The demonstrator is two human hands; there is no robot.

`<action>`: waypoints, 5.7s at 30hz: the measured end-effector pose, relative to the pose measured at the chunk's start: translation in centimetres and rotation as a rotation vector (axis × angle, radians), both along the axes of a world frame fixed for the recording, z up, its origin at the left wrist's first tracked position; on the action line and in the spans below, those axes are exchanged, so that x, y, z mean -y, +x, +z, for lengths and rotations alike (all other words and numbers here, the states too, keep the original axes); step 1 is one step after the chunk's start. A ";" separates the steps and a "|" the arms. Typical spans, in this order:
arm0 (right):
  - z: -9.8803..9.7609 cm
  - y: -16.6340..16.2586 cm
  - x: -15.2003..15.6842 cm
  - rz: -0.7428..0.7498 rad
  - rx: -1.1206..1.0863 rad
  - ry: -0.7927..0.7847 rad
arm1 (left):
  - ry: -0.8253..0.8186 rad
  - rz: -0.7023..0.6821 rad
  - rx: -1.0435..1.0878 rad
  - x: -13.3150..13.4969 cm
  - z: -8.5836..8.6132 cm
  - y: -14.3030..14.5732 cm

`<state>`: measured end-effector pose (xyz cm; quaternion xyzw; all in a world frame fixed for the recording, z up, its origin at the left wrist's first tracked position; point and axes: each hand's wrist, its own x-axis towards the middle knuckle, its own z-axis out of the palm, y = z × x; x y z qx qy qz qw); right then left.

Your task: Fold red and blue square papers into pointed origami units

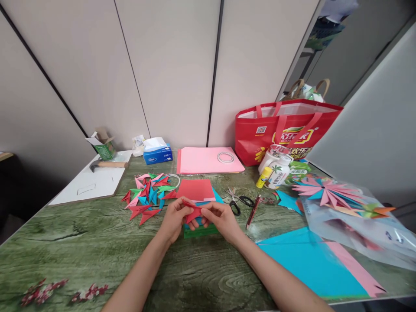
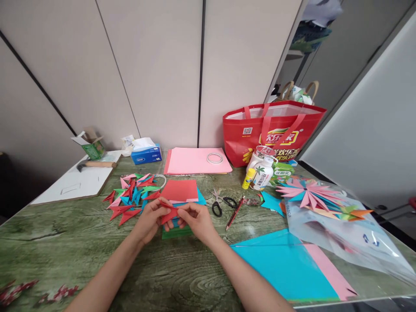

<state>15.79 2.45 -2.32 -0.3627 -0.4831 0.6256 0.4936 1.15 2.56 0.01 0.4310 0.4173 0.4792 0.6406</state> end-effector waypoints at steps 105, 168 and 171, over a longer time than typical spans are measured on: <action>-0.9 -0.1 -0.6 -0.121 0.184 0.096 | -0.169 -0.194 -0.082 0.5 -0.8 0.9; -0.4 0.2 -0.9 -0.176 0.039 0.105 | -0.062 -0.074 0.032 0.0 -1.1 0.5; -0.3 0.4 -0.9 -0.162 0.060 0.117 | -0.098 -0.085 0.061 -0.2 -1.1 0.2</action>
